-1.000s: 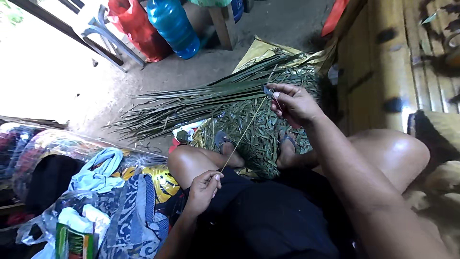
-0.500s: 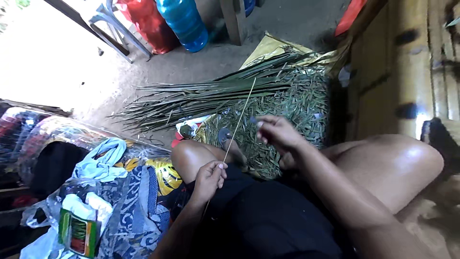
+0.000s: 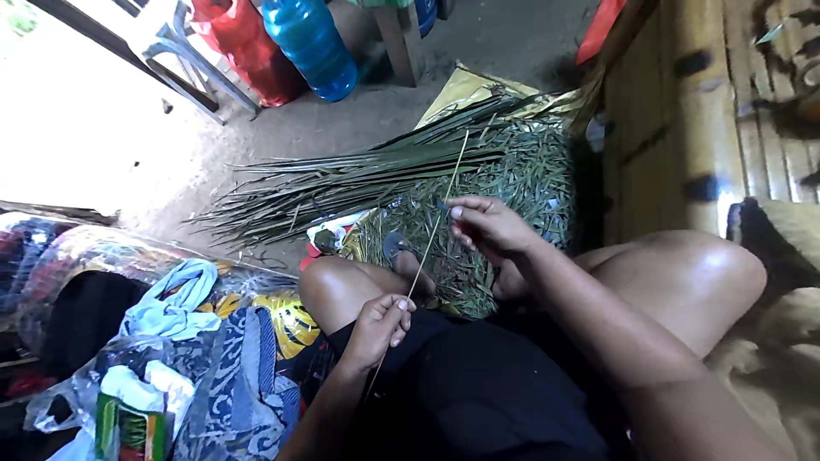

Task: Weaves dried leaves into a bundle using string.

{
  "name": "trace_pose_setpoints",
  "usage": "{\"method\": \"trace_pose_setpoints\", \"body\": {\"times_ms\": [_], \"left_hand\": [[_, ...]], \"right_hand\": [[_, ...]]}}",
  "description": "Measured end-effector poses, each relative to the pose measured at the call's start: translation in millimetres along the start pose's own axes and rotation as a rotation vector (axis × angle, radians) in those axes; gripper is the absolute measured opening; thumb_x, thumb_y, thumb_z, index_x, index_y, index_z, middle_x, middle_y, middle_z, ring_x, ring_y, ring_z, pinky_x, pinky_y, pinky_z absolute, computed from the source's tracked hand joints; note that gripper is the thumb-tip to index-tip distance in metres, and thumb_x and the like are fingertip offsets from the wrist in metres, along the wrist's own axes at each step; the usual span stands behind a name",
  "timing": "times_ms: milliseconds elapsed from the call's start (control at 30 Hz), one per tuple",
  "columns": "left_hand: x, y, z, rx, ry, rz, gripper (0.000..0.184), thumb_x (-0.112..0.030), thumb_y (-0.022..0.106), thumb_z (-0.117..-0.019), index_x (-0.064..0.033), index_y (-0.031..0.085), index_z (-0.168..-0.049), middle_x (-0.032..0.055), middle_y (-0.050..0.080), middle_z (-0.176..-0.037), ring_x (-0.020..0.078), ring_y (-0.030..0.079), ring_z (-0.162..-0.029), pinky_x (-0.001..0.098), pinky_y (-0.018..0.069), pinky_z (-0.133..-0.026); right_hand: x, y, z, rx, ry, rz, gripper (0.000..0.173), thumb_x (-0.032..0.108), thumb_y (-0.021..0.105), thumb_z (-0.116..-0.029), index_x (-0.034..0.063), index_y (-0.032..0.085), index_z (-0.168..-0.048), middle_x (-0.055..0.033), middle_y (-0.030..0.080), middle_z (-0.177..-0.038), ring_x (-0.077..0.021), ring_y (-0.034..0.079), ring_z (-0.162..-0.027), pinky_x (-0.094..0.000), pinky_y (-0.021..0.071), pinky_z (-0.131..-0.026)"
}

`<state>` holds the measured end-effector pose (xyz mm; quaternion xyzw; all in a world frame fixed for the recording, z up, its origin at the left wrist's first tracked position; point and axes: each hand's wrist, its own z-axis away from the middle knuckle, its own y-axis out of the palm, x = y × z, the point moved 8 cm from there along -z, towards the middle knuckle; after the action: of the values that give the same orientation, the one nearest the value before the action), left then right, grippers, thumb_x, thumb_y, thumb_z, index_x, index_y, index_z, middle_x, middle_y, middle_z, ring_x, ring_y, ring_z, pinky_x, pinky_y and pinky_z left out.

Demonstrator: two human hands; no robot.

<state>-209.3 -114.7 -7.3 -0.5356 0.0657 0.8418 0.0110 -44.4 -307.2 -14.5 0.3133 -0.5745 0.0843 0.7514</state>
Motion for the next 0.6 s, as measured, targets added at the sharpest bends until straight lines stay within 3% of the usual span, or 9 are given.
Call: {"method": "trace_pose_setpoints", "body": {"times_ms": [267,367,500,600], "left_hand": [[15,-9,21,0.059,-0.002,-0.030,0.022,-0.011,0.049,-0.1057,-0.0023,0.070,-0.104,-0.0022,0.061,-0.067,0.0013,0.049,-0.048,0.0161,0.0425,-0.045],[16,-10,24,0.053,0.026,-0.009,0.020,-0.010,0.050,-0.1054,-0.0017,0.068,-0.109,-0.0009,0.062,-0.069,0.0022,0.051,-0.049,0.0163,0.0438,-0.046],[6,-11,15,-0.016,0.069,-0.027,0.022,-0.009,0.047,-0.1066,0.0003,0.064,-0.114,0.0019,0.065,-0.073,0.0037,0.052,-0.049,0.0176,0.0449,-0.045],[-5,-10,1,-0.073,0.082,-0.068,0.026,-0.010,0.043,-0.1084,0.0023,0.064,-0.113,0.0019,0.064,-0.074,0.0041,0.051,-0.048,0.0185,0.0445,-0.045]], "right_hand": [[54,-66,-22,-0.163,-0.089,-0.037,0.032,0.021,0.043,-0.1093,0.0093,0.057,-0.135,0.0022,0.062,-0.074,-0.0062,0.056,-0.053,-0.0215,0.0512,-0.049],[63,-77,-23,-0.185,-0.102,-0.042,0.033,0.021,0.042,-0.1096,0.0086,0.055,-0.137,0.0021,0.059,-0.074,-0.0062,0.055,-0.053,-0.0207,0.0509,-0.049],[49,-62,-7,-0.248,-0.045,0.033,0.032,0.019,0.045,-0.1094,0.0084,0.056,-0.137,-0.0012,0.063,-0.078,-0.0085,0.057,-0.055,-0.0235,0.0519,-0.050],[15,-12,17,-0.159,0.054,0.081,0.032,0.021,0.049,-0.1084,0.0107,0.057,-0.137,-0.0039,0.066,-0.082,-0.0098,0.060,-0.059,-0.0252,0.0536,-0.053]]}}
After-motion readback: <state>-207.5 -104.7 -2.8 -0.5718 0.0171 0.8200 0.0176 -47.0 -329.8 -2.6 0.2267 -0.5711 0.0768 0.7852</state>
